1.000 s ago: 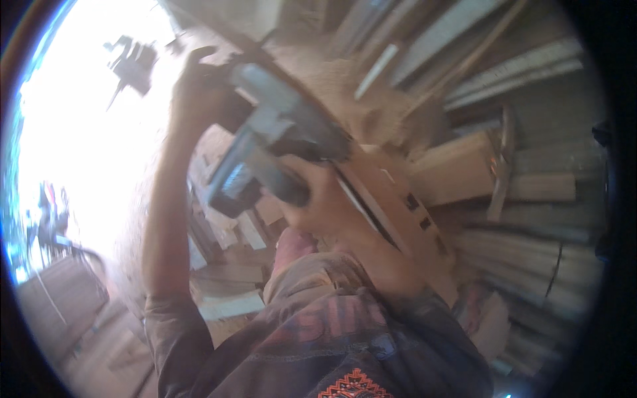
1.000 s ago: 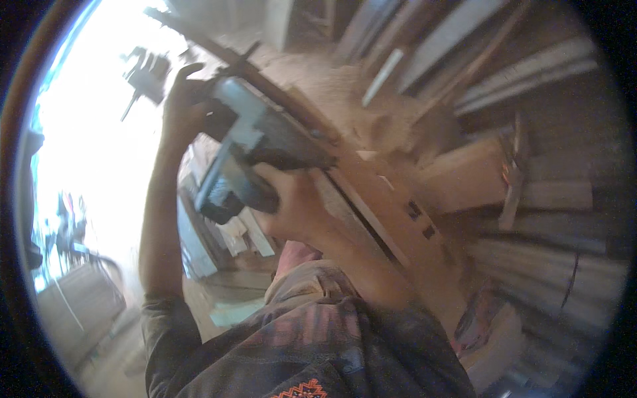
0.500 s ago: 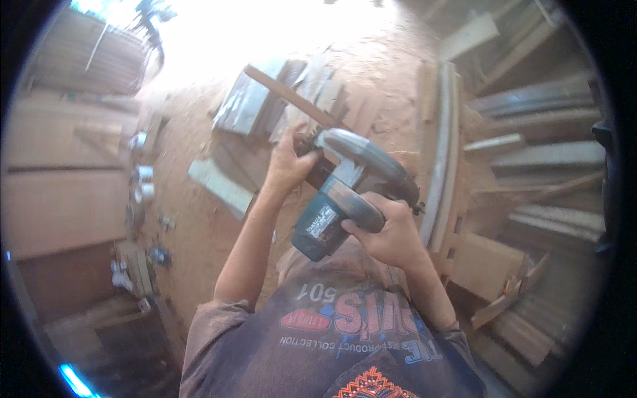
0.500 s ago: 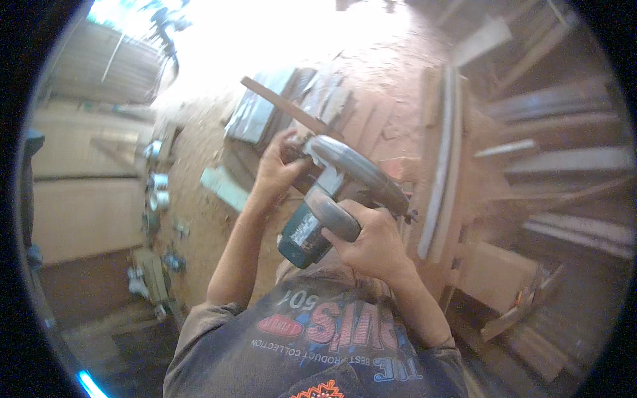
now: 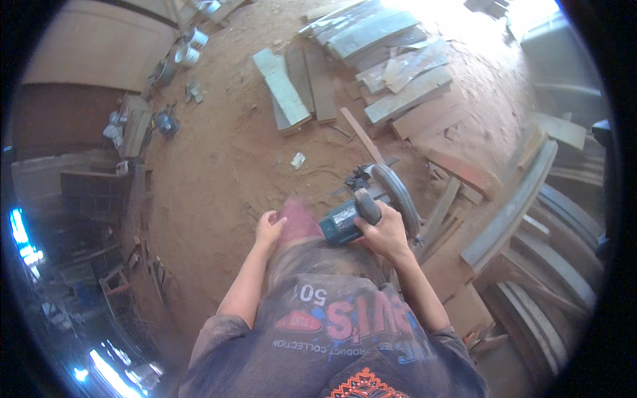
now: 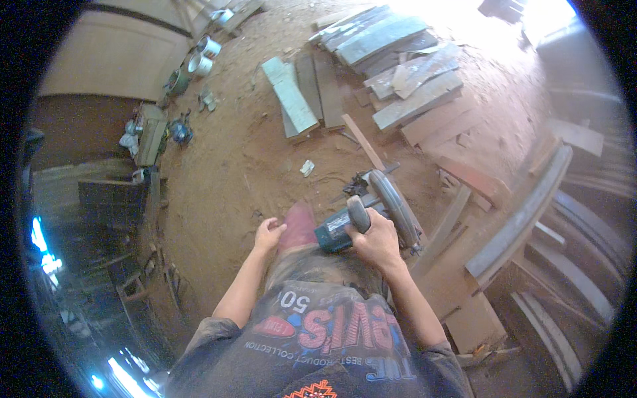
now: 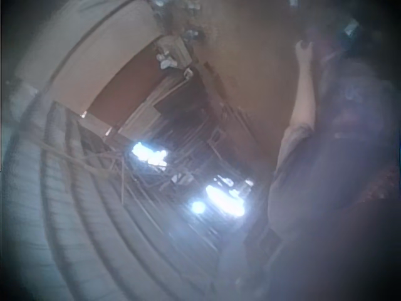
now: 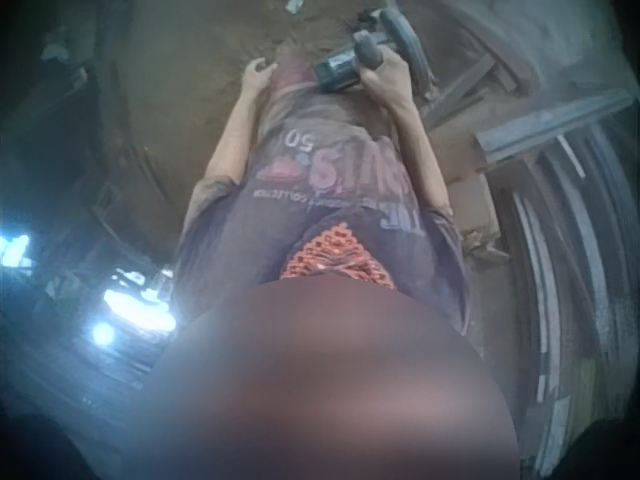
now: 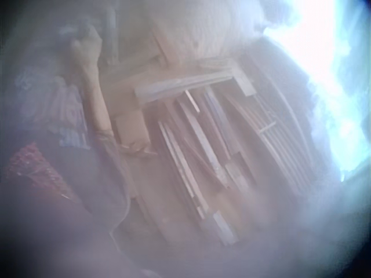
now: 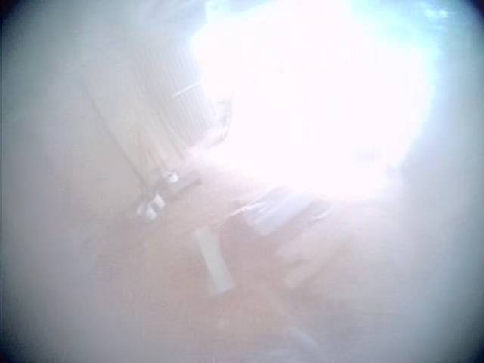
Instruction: The person uses a circular saw to cut a wooden plank into smaller pieces, then uses an electric sander to smooth the edges of the cut pieces. The person inspects the pieces by hand and places them on a workbench.
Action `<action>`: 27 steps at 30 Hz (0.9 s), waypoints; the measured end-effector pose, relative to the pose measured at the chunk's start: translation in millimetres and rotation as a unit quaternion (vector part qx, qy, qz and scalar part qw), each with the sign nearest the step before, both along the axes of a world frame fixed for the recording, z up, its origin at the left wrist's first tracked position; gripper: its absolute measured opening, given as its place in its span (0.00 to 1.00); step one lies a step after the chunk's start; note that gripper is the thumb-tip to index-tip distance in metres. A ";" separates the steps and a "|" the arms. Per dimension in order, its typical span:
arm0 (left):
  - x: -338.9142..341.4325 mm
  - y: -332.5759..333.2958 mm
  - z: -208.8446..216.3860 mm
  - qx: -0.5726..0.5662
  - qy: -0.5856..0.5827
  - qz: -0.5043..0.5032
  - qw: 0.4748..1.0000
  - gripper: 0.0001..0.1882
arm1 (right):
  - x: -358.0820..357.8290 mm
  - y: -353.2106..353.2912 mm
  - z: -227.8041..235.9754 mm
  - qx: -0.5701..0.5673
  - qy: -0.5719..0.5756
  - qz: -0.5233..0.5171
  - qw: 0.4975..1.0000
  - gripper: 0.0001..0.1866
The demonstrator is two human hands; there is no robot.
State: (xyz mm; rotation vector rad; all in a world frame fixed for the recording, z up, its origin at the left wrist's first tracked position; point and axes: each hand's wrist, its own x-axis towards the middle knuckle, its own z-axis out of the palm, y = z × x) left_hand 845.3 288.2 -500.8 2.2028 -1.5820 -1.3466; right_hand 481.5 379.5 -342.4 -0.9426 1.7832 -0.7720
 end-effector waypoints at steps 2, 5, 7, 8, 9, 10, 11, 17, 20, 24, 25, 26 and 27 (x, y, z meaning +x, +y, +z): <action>14.0 22.9 -15.7 0.027 -0.037 0.036 0.998 0.36 | -9.0 -22.0 -7.5 0.009 0.034 0.019 0.999 0.18; 48.0 42.1 -25.5 0.066 -0.072 0.064 0.993 0.36 | 3.2 -53.7 -20.8 0.072 0.072 0.081 0.991 0.17; 76.3 44.9 -29.5 0.090 -0.120 0.030 0.988 0.37 | 35.9 -71.3 -35.8 0.114 0.082 0.124 0.982 0.17; 93.6 42.1 -33.0 0.096 -0.104 0.014 0.990 0.38 | 54.5 -80.7 -45.7 0.130 0.084 0.143 0.978 0.17; 112.1 34.2 -39.5 0.097 -0.093 -0.004 0.991 0.39 | 76.6 -89.7 -56.7 0.139 0.085 0.161 0.973 0.17; 129.6 25.4 -46.4 0.104 -0.089 -0.023 0.990 0.40 | 100.7 -99.2 -68.7 0.137 0.087 0.164 0.973 0.17; 144.2 16.4 -54.3 0.109 -0.085 -0.040 0.990 0.41 | 123.5 -108.4 -80.4 0.130 0.088 0.170 0.973 0.17; 214.3 -64.3 -113.4 0.158 -0.093 -0.078 0.980 0.53 | 212.7 -203.0 -191.0 0.127 0.098 0.256 0.953 0.18; 231.5 -74.0 -119.2 0.199 -0.137 -0.075 0.968 0.60 | 263.5 -254.9 -261.9 0.165 0.061 0.278 0.944 0.20; 247.5 -85.1 -126.9 0.199 -0.166 -0.077 0.963 0.62 | 327.0 -322.9 -360.2 0.154 0.094 0.313 0.933 0.25; 251.5 -86.2 -128.9 0.185 -0.174 -0.077 0.964 0.62 | 339.0 -335.7 -383.8 0.154 0.086 0.319 0.931 0.24; 256.3 -88.4 -129.7 0.180 -0.172 -0.067 0.966 0.59 | 349.0 -348.1 -405.8 0.140 0.102 0.330 0.928 0.25; 259.3 -87.1 -130.9 0.180 -0.161 -0.057 0.969 0.56 | 357.2 -358.5 -426.8 0.134 0.122 0.338 0.924 0.27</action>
